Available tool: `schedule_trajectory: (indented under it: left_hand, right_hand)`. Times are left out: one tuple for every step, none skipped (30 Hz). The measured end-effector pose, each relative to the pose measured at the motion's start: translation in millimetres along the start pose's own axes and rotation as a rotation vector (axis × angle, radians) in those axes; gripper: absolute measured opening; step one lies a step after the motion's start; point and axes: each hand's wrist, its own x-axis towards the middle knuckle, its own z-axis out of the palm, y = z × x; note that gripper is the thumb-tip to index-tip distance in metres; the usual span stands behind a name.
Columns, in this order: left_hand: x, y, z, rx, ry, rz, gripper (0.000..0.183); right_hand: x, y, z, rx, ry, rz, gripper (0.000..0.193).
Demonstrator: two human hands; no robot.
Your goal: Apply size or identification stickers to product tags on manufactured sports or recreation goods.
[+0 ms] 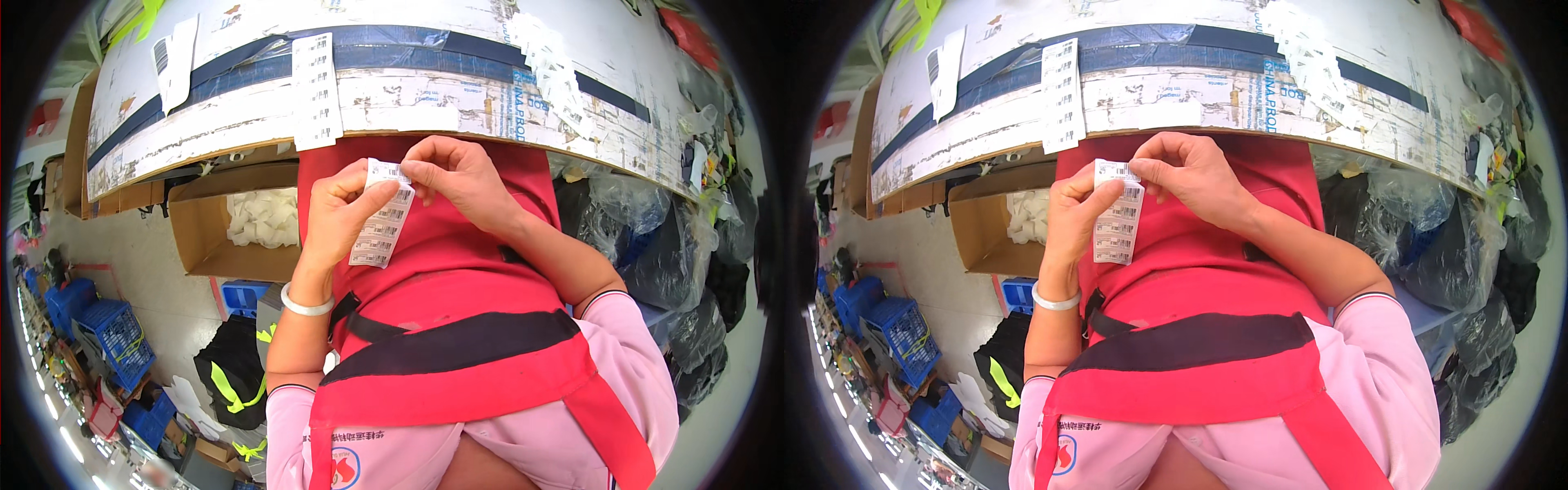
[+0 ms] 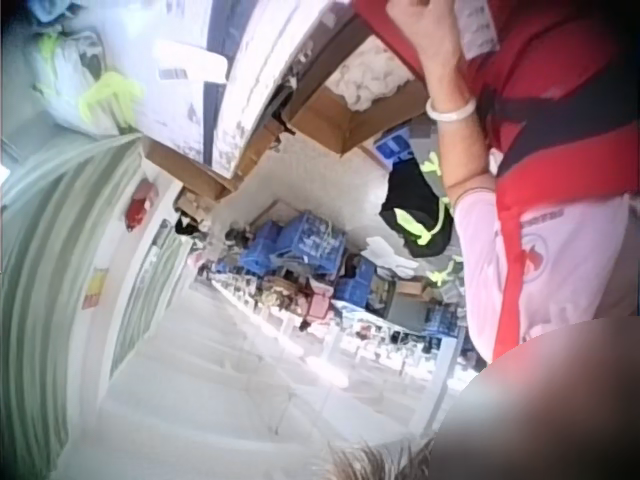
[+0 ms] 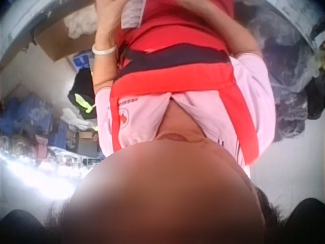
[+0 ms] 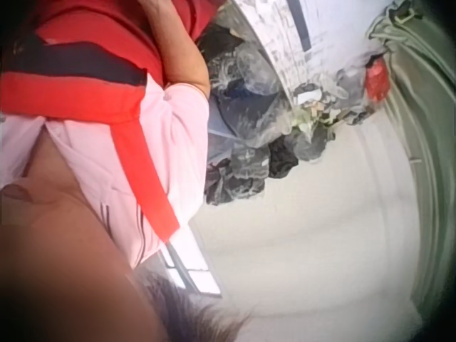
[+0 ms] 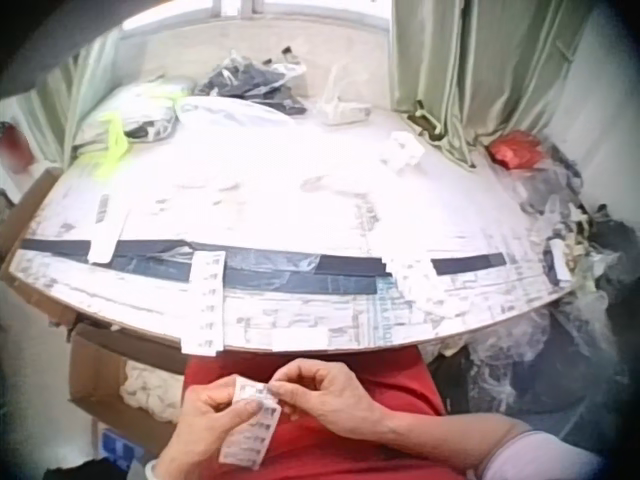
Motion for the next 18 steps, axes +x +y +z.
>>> schedule_trajectory:
  left_hand:
    - [0, -3, -2, -0.020, -0.045, 0.050, 0.010]
    - [2, -7, -6, -0.015, -0.075, 0.054, 0.011]
    - [4, -10, -7, -0.019, -0.075, 0.052, 0.011]
    - [5, -13, -8, -0.057, -0.055, 0.047, 0.010]
    - [5, -17, -10, -0.095, -0.035, 0.043, 0.010]
    - [6, -21, -11, -0.109, -0.003, 0.036, 0.010]
    - [6, -23, -11, -0.111, -0.006, 0.035, 0.010]
    - [6, -25, -11, -0.145, 0.035, 0.010, 0.011]
    - [7, -26, -10, -0.179, 0.076, -0.014, 0.012]
    - [7, -27, -10, -0.181, 0.075, -0.015, 0.012]
    - [8, -26, -9, -0.198, 0.098, -0.034, 0.013]
    - [8, -26, -8, -0.214, 0.124, -0.053, 0.013]
    - [8, -27, -8, -0.216, 0.126, -0.054, 0.013]
    - [9, -27, -9, -0.217, 0.129, -0.069, 0.014]
    - [9, -27, -10, -0.216, 0.129, -0.083, 0.014]
    - [9, -27, -9, -0.216, 0.129, -0.085, 0.014]
    - [10, -26, -8, -0.229, 0.136, -0.084, 0.014]
    - [10, -26, -7, -0.242, 0.142, -0.083, 0.015]
  right_hand:
    - [1, 1, -3, -0.015, 0.008, -0.010, 0.013]
    - [4, 0, -6, -0.090, 0.055, -0.066, 0.012]
    - [8, -2, -10, -0.164, 0.098, -0.122, 0.012]
    - [11, -7, -15, -0.216, 0.181, -0.141, 0.012]
    - [16, -10, -23, -0.228, 0.226, -0.176, 0.013]
    - [22, -12, -35, -0.235, 0.219, -0.140, 0.014]
    - [27, -13, -47, -0.240, 0.212, -0.105, 0.015]
    - [32, -14, -55, -0.290, 0.189, -0.081, 0.016]
    - [34, -15, -60, -0.291, 0.190, -0.080, 0.016]
    - [36, -15, -64, -0.331, 0.177, -0.049, 0.017]
    - [37, -16, -66, -0.371, 0.163, -0.019, 0.017]
    - [37, -17, -66, -0.373, 0.161, -0.017, 0.017]
    - [37, -19, -64, -0.381, 0.140, 0.007, 0.017]
    - [38, -20, -62, -0.389, 0.119, 0.032, 0.018]
    - [39, -21, -61, -0.388, 0.120, 0.033, 0.018]
    - [40, -20, -60, -0.393, 0.117, 0.045, 0.018]
    - [41, -20, -59, -0.398, 0.115, 0.056, 0.018]
    - [42, -19, -59, -0.397, 0.115, 0.058, 0.018]
